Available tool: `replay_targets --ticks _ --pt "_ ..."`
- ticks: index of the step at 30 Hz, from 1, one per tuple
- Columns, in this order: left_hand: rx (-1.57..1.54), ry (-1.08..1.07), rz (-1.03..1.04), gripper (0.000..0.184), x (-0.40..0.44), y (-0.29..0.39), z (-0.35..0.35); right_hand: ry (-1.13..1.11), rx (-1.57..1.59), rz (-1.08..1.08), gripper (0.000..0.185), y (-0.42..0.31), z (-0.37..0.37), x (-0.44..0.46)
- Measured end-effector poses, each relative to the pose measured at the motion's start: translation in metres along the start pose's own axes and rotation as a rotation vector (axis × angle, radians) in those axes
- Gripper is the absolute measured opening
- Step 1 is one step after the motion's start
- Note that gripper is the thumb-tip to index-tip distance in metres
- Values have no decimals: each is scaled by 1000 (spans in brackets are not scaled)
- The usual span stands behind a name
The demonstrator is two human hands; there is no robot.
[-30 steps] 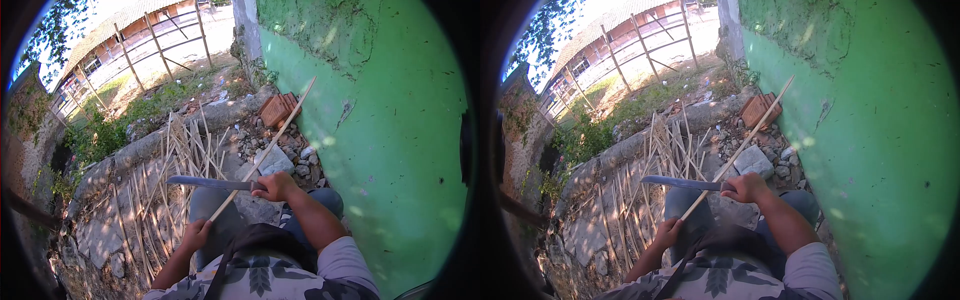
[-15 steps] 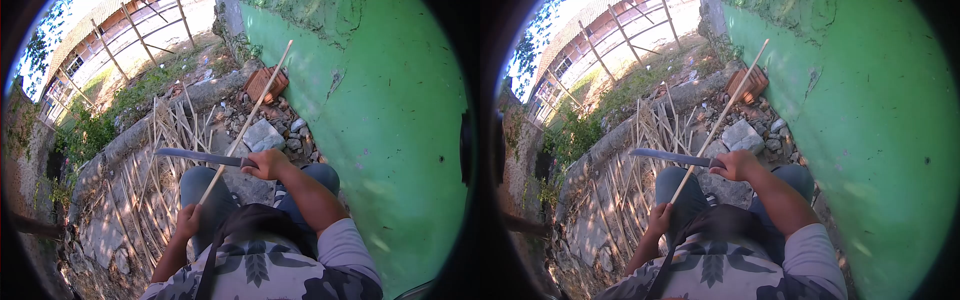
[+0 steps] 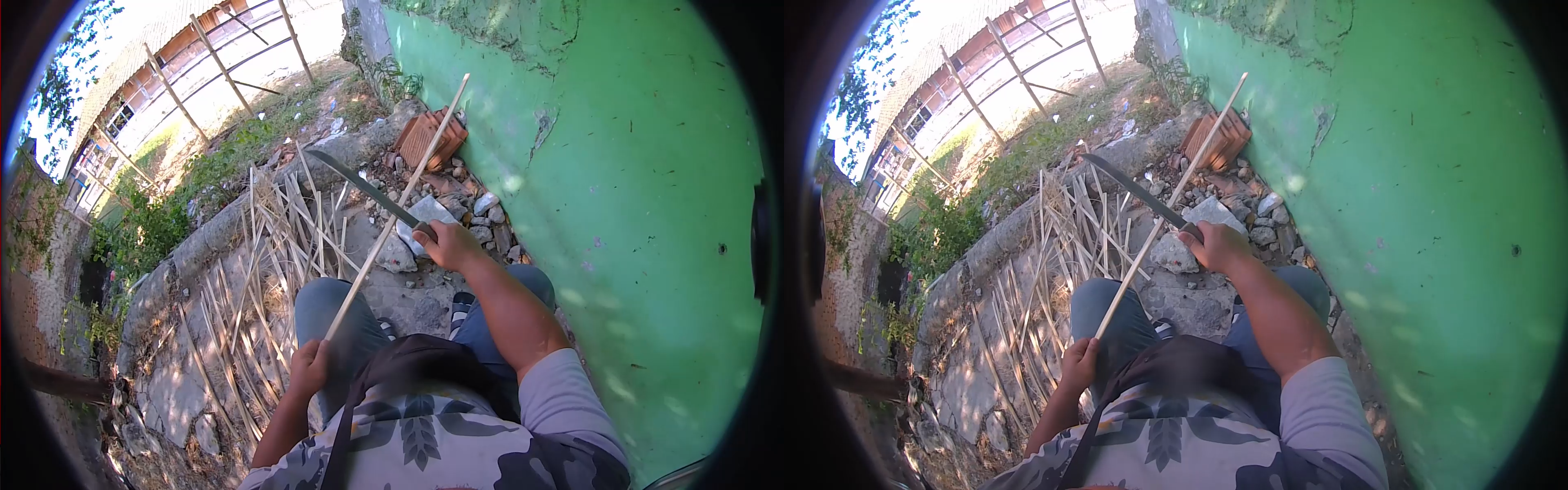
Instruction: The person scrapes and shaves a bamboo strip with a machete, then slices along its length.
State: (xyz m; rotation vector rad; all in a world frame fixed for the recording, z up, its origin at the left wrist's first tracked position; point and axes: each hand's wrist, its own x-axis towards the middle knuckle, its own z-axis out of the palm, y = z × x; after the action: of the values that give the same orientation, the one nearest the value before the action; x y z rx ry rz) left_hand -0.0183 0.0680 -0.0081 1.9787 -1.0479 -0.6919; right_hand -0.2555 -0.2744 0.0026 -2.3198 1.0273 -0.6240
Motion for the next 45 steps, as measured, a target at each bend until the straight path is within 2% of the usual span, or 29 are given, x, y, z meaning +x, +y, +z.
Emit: replay_targets --ticks 5,8,11,15,18,21,28,31,34,37,40,43,45 --pt "-10 11 -43 36 -1 17 0 -231 -163 -272 55 -37 1 -19" --pt "-96 17 -56 37 -4 13 0 -252 -225 -410 55 -50 -6 -17" --pt "-92 39 -60 38 -5 8 1 -221 -180 -295 56 -37 4 -6" --pt "-18 51 -60 37 -3 -1 2 -46 -106 -17 59 -16 8 6" --pt "8 21 -44 38 -1 0 2 0 9 18 60 -4 8 4" --pt "-21 8 -34 39 0 3 1 -63 -30 2 59 -8 0 -6" --pt "-76 34 -95 37 -3 13 1 -257 -207 -306 58 -44 3 -16" --pt "-104 32 -90 37 -4 11 -1 -248 -199 -291 59 -39 7 -10" --pt "-115 34 -73 36 -3 11 1 -205 -207 -162 59 -33 10 -4" --pt "-99 28 -68 36 -1 5 2 -166 -85 8 58 -25 9 1" --pt "-54 22 -54 35 -2 -1 1 -118 7 -15 58 -18 8 -6" --pt "-31 13 -35 35 0 4 1 -170 51 -86 57 -22 -1 -10" --pt "-20 20 -59 35 0 3 1 -200 -40 -155 57 -24 7 -13"
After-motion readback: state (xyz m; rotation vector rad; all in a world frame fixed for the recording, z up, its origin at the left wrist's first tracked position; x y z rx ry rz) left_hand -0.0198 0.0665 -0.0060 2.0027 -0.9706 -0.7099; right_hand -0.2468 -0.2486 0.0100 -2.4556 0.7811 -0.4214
